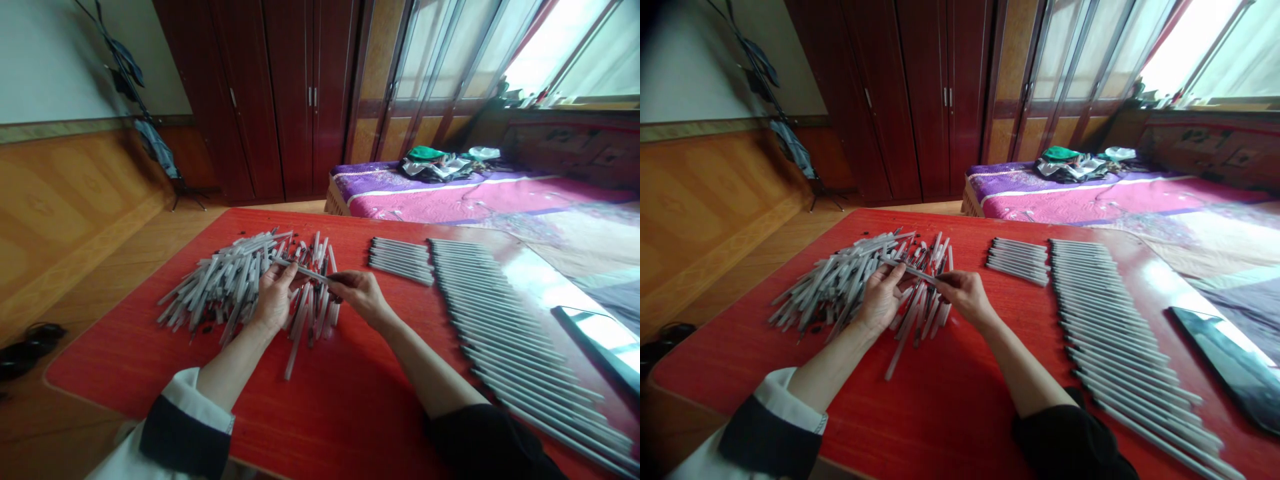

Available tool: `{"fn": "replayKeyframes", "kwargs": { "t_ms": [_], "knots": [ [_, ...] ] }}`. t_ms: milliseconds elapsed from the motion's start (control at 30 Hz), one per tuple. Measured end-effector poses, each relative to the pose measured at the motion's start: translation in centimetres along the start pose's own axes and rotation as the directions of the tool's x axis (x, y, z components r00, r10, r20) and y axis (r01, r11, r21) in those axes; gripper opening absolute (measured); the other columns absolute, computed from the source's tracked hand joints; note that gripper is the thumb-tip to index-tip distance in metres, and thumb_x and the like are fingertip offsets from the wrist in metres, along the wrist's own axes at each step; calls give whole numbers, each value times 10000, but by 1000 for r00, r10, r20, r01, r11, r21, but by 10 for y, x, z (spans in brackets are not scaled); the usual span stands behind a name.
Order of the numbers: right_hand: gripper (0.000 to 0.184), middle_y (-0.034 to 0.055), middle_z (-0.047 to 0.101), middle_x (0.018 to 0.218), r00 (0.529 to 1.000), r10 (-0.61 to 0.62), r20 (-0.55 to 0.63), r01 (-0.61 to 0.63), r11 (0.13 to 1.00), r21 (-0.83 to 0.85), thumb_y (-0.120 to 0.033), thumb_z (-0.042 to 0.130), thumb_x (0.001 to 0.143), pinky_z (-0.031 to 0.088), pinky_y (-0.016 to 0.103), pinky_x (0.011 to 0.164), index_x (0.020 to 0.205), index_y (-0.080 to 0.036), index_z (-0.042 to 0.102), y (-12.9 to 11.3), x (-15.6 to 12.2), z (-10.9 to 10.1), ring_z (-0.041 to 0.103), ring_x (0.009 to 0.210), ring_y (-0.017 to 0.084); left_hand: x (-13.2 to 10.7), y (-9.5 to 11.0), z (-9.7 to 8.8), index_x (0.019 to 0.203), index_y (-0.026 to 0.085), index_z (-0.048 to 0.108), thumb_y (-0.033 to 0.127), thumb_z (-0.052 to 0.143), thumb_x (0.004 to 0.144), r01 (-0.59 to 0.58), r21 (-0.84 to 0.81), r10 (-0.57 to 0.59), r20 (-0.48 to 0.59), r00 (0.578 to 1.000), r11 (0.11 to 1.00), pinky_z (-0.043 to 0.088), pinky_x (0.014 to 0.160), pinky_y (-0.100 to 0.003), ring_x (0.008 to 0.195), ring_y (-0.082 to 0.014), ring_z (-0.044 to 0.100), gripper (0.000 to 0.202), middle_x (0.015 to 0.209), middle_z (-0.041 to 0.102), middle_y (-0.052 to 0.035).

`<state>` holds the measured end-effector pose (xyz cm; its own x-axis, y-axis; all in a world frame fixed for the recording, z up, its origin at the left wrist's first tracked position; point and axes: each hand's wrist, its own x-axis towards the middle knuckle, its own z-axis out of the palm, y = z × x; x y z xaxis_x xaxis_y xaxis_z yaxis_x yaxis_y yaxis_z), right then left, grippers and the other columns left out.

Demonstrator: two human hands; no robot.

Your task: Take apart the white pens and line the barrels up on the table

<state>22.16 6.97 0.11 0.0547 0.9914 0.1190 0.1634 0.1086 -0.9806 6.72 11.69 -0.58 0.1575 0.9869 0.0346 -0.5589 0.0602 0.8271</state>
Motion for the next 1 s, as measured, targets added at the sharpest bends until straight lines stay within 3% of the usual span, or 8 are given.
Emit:
{"fn": "replayKeyframes", "kwargs": {
  "t_ms": [67, 133, 233, 333, 433, 567, 667, 1000],
  "knots": [
    [211, 35, 670, 689, 993, -114, -17, 99, 925, -367, -318, 579, 747, 416, 253, 557, 837, -184, 715, -10, 1, 1, 579, 613, 151, 0, -2, 0, 766, 145, 563, 268, 740, 624, 18, 4, -18, 26, 999, 1000, 524, 655, -263, 637, -122, 645, 259, 691, 660, 12],
    [191, 35, 682, 754, 986, -169, -1, 129, 759, -639, -296, 555, 779, 392, 251, 593, 847, -224, 718, -20, -1, 2, 586, 687, 163, -2, -4, 1, 800, 146, 573, 270, 733, 635, 46, 19, -47, 73, 996, 999, 526, 668, -283, 642, -133, 650, 262, 705, 668, 5],
    [190, 40, 684, 793, 989, -138, 43, 116, 582, -805, -280, 538, 800, 370, 241, 603, 863, -240, 712, -29, -6, 4, 591, 744, 172, -7, -8, 2, 844, 138, 587, 277, 720, 657, 60, 70, -69, 146, 987, 996, 525, 686, -294, 658, -141, 653, 268, 722, 674, -12],
    [201, 56, 673, 774, 996, -77, 47, 78, 468, -880, -270, 514, 813, 356, 237, 596, 843, -215, 705, -33, -12, -6, 586, 728, 167, -10, -8, 2, 855, 125, 587, 269, 702, 680, 65, 158, -103, 248, 963, 985, 521, 701, -282, 708, -152, 659, 253, 766, 679, -40],
    [216, 70, 664, 809, 997, -76, -6, 21, 343, -939, -254, 487, 818, 350, 241, 611, 863, -196, 691, -31, -15, -35, 584, 754, 170, -8, -6, 1, 980, 151, 557, 243, 691, 684, 8, 220, -73, 289, 955, 976, 517, 669, -253, 741, -157, 660, 338, 830, 675, -46],
    [229, 101, 656, 852, 983, 15, -182, -182, 115, -976, -244, 475, 804, 343, 259, 624, 864, -171, 683, -17, -12, -90, 575, 843, 202, -2, -5, -5, 1056, 176, 523, 246, 649, 703, -138, 266, 106, 131, 986, 954, 498, 548, -214, 632, -136, 642, 381, 796, 653, -24],
    [243, 118, 651, 863, 972, 73, -225, -227, 26, -974, -229, 452, 805, 342, 267, 629, 835, -155, 681, -4, -11, -117, 567, 878, 215, 0, -5, -9, 1017, 174, 551, 240, 633, 710, -206, 323, 200, 53, 978, 924, 475, 494, -198, 577, -128, 621, 325, 766, 643, -22],
    [259, 135, 629, 922, 974, 48, -222, -219, -58, -974, -131, 413, 802, 351, 282, 651, 847, -147, 667, 12, -12, -120, 522, 950, 241, 8, -3, -18, 944, 187, 553, 220, 551, 775, -347, 439, 381, 11, 924, 829, 466, 586, -212, 624, -130, 620, 172, 773, 635, -24]
  ]
}}
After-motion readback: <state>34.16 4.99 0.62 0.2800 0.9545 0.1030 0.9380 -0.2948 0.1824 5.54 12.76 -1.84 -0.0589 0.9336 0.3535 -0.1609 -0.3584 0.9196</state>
